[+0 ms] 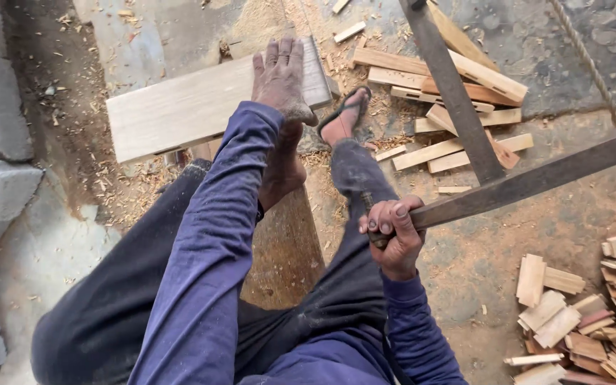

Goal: Manual sawing of a wooden plank into smaller sections using a frame saw.

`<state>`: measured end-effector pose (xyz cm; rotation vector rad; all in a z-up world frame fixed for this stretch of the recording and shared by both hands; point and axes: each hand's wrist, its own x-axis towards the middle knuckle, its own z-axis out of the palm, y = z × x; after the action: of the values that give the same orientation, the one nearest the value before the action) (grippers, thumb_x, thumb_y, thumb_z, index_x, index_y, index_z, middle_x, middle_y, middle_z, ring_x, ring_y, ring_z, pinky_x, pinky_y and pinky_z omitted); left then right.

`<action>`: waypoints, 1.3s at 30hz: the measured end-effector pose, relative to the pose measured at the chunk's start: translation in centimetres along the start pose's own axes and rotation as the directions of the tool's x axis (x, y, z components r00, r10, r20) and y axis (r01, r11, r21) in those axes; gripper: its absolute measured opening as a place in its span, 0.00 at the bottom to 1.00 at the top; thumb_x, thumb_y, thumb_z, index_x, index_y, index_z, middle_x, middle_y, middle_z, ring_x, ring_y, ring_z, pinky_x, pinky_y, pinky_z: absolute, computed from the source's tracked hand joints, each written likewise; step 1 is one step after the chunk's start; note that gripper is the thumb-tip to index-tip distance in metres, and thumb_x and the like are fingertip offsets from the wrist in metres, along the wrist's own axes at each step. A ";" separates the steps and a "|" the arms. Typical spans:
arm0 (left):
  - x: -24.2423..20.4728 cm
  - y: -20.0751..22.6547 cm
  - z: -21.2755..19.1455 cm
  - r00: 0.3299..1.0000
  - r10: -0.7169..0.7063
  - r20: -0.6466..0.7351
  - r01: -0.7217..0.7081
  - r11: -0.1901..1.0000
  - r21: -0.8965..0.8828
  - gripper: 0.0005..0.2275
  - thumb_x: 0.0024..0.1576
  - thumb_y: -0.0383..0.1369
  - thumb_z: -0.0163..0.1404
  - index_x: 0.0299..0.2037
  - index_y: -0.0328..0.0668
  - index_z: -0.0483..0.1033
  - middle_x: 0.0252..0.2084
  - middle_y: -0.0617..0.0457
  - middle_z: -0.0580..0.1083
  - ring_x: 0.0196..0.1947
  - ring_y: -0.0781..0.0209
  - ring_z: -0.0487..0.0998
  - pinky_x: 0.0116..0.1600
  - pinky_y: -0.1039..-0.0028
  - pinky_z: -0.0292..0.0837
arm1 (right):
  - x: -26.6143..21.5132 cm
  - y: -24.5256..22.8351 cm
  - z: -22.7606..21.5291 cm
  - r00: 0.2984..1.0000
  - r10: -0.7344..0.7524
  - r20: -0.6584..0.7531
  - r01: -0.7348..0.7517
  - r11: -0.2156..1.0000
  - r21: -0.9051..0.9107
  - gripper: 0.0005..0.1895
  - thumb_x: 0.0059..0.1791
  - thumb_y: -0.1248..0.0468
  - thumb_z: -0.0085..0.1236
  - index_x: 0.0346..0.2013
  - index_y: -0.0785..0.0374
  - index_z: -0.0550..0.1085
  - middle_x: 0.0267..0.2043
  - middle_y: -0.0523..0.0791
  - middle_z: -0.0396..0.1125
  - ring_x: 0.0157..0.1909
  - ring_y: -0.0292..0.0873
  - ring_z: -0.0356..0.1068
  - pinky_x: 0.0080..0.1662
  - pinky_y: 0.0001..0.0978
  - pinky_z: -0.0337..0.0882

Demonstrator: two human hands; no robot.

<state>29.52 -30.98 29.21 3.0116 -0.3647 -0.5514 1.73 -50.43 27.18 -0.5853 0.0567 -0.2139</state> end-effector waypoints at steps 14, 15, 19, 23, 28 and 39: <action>0.6 -1.9 1.4 0.995 0.071 -0.075 -0.072 0.997 -0.010 0.65 0.34 0.58 0.70 0.77 0.40 0.38 0.79 0.38 0.42 0.78 0.36 0.38 0.77 0.44 0.32 | -1.2 0.5 3.3 0.994 0.041 0.098 -0.037 0.998 -0.045 0.11 0.55 0.57 0.58 0.41 0.59 0.68 0.29 0.41 0.60 0.38 0.42 0.65 0.45 0.43 0.70; 0.7 -2.0 1.4 0.995 0.070 -0.073 -0.070 0.997 -0.009 0.64 0.35 0.57 0.70 0.77 0.41 0.39 0.79 0.38 0.42 0.78 0.36 0.38 0.77 0.45 0.32 | -1.2 0.9 3.6 0.999 0.033 0.034 -0.031 0.997 -0.070 0.10 0.56 0.57 0.58 0.39 0.58 0.68 0.28 0.41 0.59 0.36 0.41 0.64 0.43 0.42 0.70; 5.7 -4.0 7.0 0.920 0.209 -0.333 -0.140 0.966 0.219 0.55 0.32 0.56 0.59 0.65 0.41 0.37 0.65 0.39 0.40 0.61 0.40 0.37 0.57 0.46 0.31 | -2.1 1.6 4.8 0.990 0.003 -0.142 -0.026 0.987 -0.159 0.12 0.58 0.58 0.58 0.34 0.56 0.67 0.23 0.39 0.56 0.31 0.40 0.62 0.37 0.42 0.69; 6.7 -6.1 8.4 0.714 0.378 -0.589 -0.038 0.861 0.507 0.54 0.25 0.50 0.57 0.62 0.43 0.36 0.62 0.41 0.40 0.56 0.42 0.37 0.51 0.48 0.31 | -1.7 1.6 4.7 0.988 0.005 -0.154 -0.024 0.992 -0.122 0.13 0.58 0.58 0.58 0.33 0.55 0.66 0.23 0.39 0.55 0.30 0.40 0.62 0.35 0.42 0.69; 2.2 -4.4 2.1 0.985 0.125 0.115 -0.129 0.991 0.023 0.65 0.36 0.51 0.70 0.78 0.41 0.33 0.81 0.40 0.37 0.79 0.40 0.33 0.78 0.53 0.28 | -1.5 1.2 3.5 0.992 0.022 -0.128 -0.030 0.998 -0.059 0.13 0.58 0.57 0.57 0.34 0.56 0.66 0.22 0.40 0.55 0.30 0.40 0.61 0.35 0.42 0.67; 1.1 -3.3 0.5 0.994 0.101 0.041 -0.103 0.993 0.056 0.63 0.33 0.48 0.66 0.78 0.43 0.36 0.80 0.40 0.42 0.79 0.40 0.38 0.78 0.52 0.32 | -1.4 0.6 1.3 0.999 0.033 0.014 -0.035 0.973 0.227 0.09 0.60 0.58 0.53 0.38 0.56 0.68 0.24 0.39 0.55 0.31 0.39 0.59 0.36 0.39 0.65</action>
<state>31.02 -28.01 28.01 3.0200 -0.5426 -0.6012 0.60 -48.95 27.91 -0.3571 0.0320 -0.1815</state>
